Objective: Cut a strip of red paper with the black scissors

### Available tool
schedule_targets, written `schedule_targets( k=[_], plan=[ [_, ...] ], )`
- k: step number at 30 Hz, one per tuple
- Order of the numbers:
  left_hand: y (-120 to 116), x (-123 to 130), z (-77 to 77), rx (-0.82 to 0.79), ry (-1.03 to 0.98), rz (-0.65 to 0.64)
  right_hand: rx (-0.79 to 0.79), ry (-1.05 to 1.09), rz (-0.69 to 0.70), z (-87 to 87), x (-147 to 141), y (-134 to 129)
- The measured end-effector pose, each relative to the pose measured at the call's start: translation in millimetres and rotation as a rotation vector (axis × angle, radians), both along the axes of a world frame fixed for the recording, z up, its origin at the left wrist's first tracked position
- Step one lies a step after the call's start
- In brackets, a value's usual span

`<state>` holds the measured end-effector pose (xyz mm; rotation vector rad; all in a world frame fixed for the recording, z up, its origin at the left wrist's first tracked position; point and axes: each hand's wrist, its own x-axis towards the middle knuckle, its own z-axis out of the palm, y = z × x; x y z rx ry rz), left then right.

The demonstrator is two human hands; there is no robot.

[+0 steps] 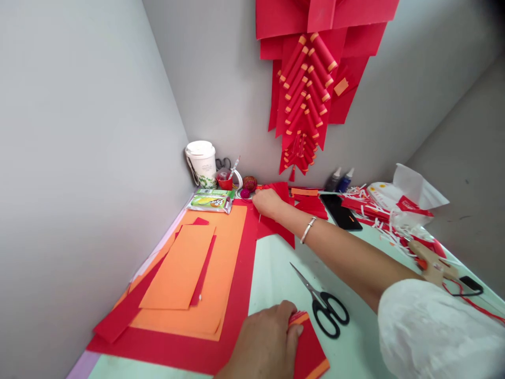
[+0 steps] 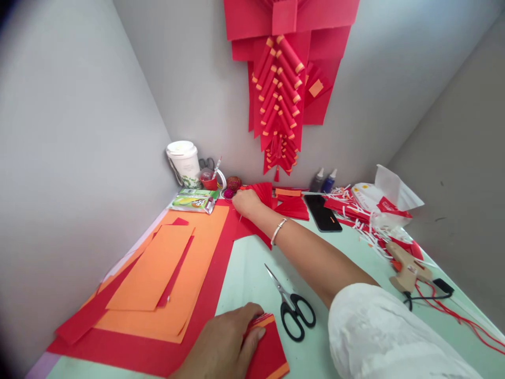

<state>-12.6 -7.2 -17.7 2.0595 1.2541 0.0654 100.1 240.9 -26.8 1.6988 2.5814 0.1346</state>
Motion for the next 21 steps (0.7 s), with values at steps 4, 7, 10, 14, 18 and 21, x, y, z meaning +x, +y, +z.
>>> schedule_targets(
  k=[4, 7, 10, 14, 18, 21],
  plan=[
    [-1, 0, 1.5, 0.008, 0.015, -0.009, 0.004, -0.039, -0.029, 0.5, 2, 0],
    [-2, 1, 2.6, 0.015, 0.020, -0.004, -0.005, -0.056, -0.051, 1.7, 4, 0],
    [-3, 1, 3.3, 0.026, 0.017, 0.011, -0.031, -0.063, -0.052, 2.4, 2, 2],
    [-4, 1, 2.3, 0.038, 0.013, 0.006, -0.046, -0.048, -0.059, 2.5, -3, 3],
    [-4, -1, -0.1, 0.038, 0.024, -0.002, -0.035, -0.023, -0.089, 6.1, 2, 6],
    [-4, -1, -0.5, 0.038, 0.026, -0.007, -0.036, -0.014, -0.124, 11.9, 13, 10]
  ],
)
